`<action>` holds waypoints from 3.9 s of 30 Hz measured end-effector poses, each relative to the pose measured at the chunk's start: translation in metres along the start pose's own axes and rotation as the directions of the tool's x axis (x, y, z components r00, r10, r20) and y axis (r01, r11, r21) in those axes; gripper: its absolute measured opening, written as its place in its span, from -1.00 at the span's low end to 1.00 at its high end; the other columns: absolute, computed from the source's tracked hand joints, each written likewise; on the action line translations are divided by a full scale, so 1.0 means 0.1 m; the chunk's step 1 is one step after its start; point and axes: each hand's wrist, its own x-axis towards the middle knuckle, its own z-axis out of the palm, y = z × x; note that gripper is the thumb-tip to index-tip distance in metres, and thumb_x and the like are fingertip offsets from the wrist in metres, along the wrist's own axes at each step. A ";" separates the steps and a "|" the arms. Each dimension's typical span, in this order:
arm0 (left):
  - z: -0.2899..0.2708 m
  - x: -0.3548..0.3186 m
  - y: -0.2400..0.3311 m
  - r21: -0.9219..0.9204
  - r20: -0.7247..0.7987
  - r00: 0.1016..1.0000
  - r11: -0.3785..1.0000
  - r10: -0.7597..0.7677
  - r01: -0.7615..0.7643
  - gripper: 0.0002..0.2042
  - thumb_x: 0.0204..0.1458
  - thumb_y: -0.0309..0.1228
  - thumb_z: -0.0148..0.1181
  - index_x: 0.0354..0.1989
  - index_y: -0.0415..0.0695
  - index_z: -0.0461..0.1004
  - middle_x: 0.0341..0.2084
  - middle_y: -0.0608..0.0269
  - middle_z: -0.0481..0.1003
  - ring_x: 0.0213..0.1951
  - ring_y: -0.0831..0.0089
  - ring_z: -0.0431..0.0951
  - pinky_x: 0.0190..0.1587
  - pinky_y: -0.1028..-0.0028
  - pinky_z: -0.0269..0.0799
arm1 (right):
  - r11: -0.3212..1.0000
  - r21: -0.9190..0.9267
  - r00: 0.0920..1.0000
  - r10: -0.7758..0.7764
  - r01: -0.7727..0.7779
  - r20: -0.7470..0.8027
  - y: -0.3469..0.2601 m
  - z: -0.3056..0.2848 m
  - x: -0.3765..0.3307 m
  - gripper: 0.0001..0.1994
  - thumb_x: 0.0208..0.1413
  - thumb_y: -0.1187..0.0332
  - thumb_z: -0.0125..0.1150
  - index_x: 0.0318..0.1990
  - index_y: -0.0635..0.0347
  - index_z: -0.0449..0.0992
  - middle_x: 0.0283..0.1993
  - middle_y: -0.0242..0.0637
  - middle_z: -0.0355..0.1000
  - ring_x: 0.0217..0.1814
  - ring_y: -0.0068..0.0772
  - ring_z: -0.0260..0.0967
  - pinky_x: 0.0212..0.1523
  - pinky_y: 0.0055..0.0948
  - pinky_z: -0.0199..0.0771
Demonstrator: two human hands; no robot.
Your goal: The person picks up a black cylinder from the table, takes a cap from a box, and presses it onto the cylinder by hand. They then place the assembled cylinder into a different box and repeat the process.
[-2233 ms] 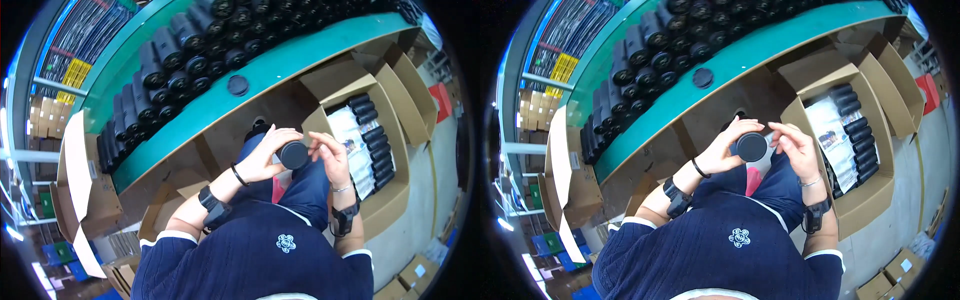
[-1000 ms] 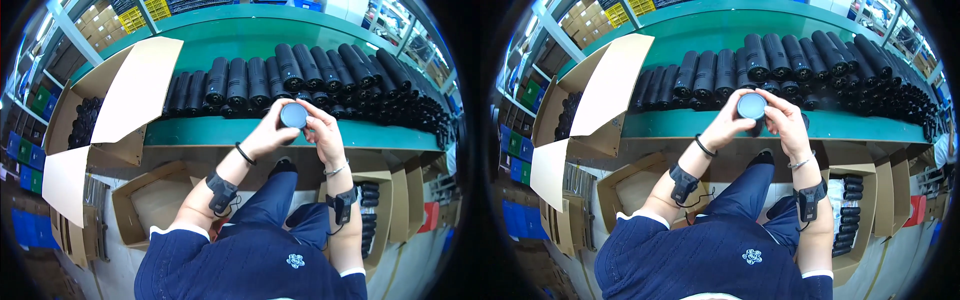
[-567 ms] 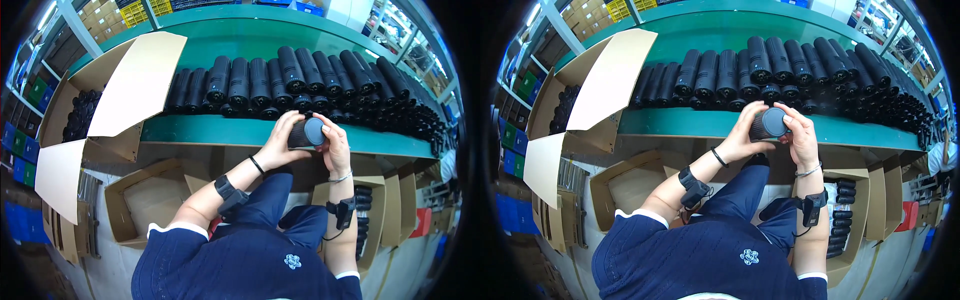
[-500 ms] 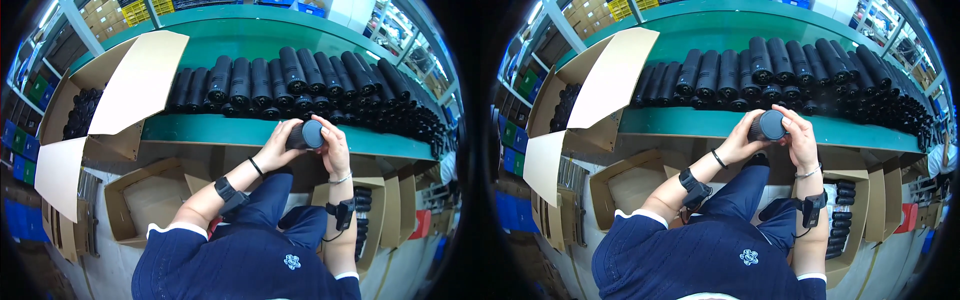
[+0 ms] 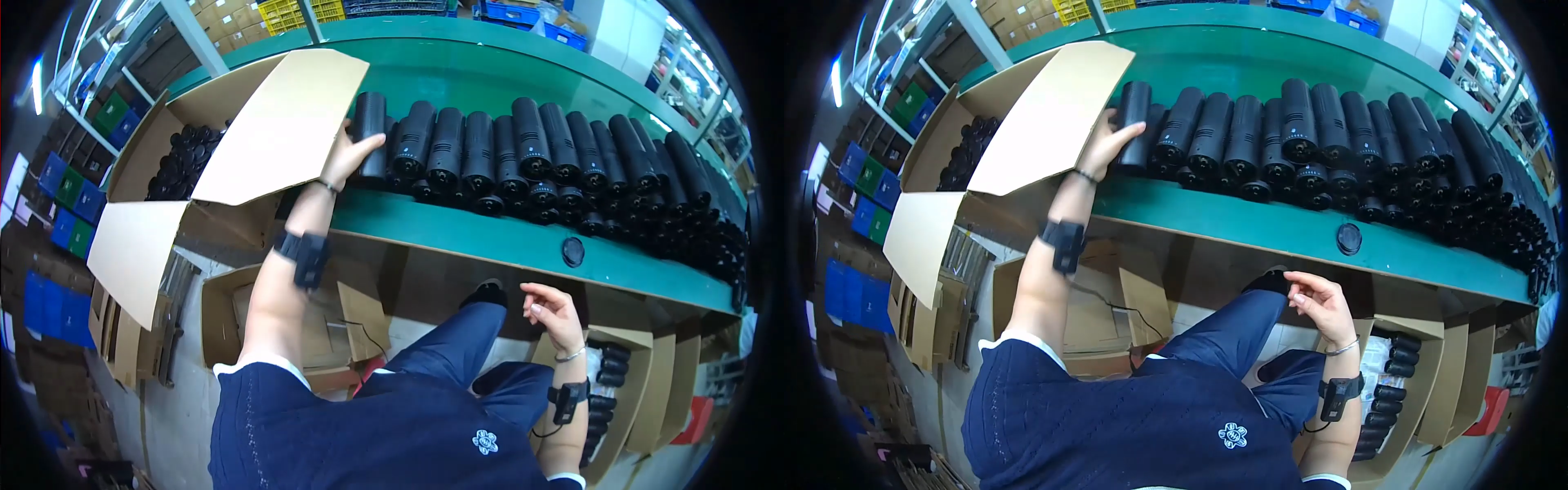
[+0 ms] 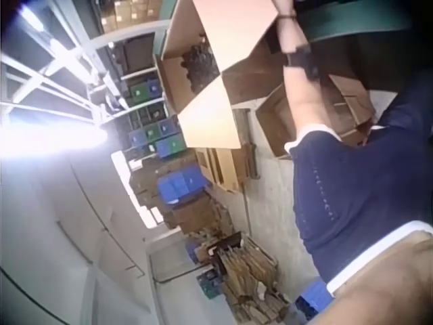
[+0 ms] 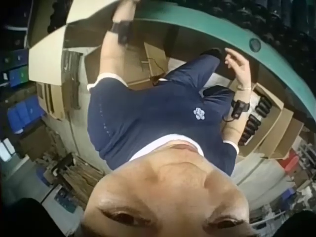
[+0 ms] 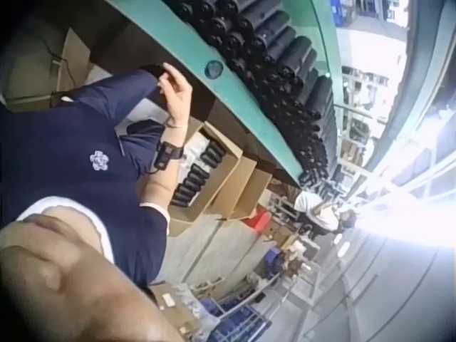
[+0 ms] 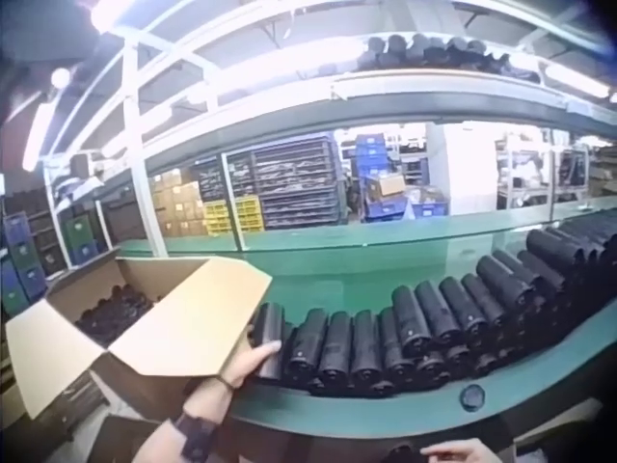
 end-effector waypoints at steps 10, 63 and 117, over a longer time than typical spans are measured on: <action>0.34 0.62 -0.13 0.545 0.296 0.954 0.828 -0.039 -0.135 -0.34 0.12 0.05 0.11 0.01 -0.46 0.38 -0.05 -0.25 0.47 0.03 0.09 0.48 0.08 0.27 0.34 | 0.970 0.179 0.838 0.231 -0.161 -0.494 1.12 -1.16 -1.27 -0.68 0.18 0.33 0.18 0.07 0.15 0.51 -0.31 -0.50 0.47 -0.33 -0.73 0.34 -0.29 -0.67 0.35; 2.85 -2.63 0.69 -0.503 0.764 0.249 0.792 0.595 -0.347 -0.36 -0.27 -0.40 0.39 0.09 -0.11 0.30 0.02 0.09 0.34 0.15 0.07 0.30 0.31 0.05 -0.06 | 0.937 -0.109 0.777 -0.337 0.332 -0.531 0.69 -0.36 -1.23 -0.64 0.11 0.29 0.21 0.02 0.30 0.54 -0.08 -0.33 0.30 -0.12 -0.55 0.25 -0.08 -0.58 0.24; 1.35 -1.39 0.78 -0.704 0.552 0.732 0.693 0.398 0.154 -0.47 -0.13 -0.34 0.37 0.00 -0.12 0.24 -0.14 0.24 0.41 -0.06 0.50 0.42 0.04 0.47 0.33 | 0.831 -0.436 0.825 -0.490 0.344 -0.281 -0.64 0.75 0.45 -0.61 0.24 0.38 -0.06 0.20 0.21 0.39 -0.10 -0.38 0.31 -0.30 -0.67 0.20 -0.27 -0.66 0.24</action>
